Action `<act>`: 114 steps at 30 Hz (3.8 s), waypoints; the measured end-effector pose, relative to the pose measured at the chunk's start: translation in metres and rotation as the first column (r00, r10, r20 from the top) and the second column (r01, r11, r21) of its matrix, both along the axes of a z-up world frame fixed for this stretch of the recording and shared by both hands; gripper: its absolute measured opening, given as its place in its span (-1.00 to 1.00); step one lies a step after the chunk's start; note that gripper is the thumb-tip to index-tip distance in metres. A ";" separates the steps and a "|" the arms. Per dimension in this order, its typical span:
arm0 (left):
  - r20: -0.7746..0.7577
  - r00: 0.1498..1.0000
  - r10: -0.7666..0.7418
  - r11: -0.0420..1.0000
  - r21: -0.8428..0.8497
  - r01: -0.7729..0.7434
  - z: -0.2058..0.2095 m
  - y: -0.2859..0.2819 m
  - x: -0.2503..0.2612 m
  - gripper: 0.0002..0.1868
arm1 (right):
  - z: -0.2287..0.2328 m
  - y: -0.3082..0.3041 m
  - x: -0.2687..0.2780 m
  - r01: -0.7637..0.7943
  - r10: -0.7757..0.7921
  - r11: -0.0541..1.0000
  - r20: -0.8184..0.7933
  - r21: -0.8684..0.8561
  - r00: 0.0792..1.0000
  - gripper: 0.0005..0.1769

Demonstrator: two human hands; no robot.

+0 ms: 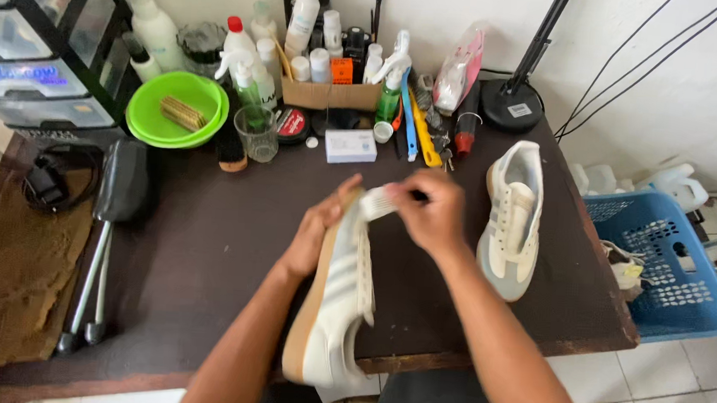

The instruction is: The person cleans a white sneaker using a small white applicator, rubbing it along the side and toe areas. They then use a brown cloth to wipe the shoe before resuming the application with the white tool.

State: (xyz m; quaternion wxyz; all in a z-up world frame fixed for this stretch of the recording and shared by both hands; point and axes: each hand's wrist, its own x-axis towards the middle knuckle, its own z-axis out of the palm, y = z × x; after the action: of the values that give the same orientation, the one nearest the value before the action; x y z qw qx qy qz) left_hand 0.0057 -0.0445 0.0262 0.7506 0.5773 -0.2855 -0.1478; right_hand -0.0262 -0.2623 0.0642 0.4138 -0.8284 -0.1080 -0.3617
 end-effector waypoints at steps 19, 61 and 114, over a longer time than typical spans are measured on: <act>-0.035 0.999 -0.005 0.997 -0.077 0.003 -0.017 -0.008 0.032 -0.40 | 0.018 0.015 0.052 -0.071 0.093 0.988 0.161 -0.138 0.983 -0.57; -0.119 0.990 -0.074 0.994 -0.095 0.062 0.005 -0.008 0.013 -0.31 | -0.025 0.009 0.042 0.037 -0.023 0.987 -0.093 0.158 0.995 -0.68; -0.476 0.802 -0.361 0.904 -0.391 0.175 0.016 -0.011 0.008 -0.13 | -0.057 -0.005 0.055 0.189 -0.184 0.981 0.115 -0.034 0.976 -0.49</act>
State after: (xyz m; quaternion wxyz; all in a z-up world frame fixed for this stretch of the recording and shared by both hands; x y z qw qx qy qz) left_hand 0.0133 -0.0556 0.0422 0.8561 0.3324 -0.1641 -0.3601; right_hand 0.0289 -0.2674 0.0068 0.3528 -0.8224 -0.0606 -0.4421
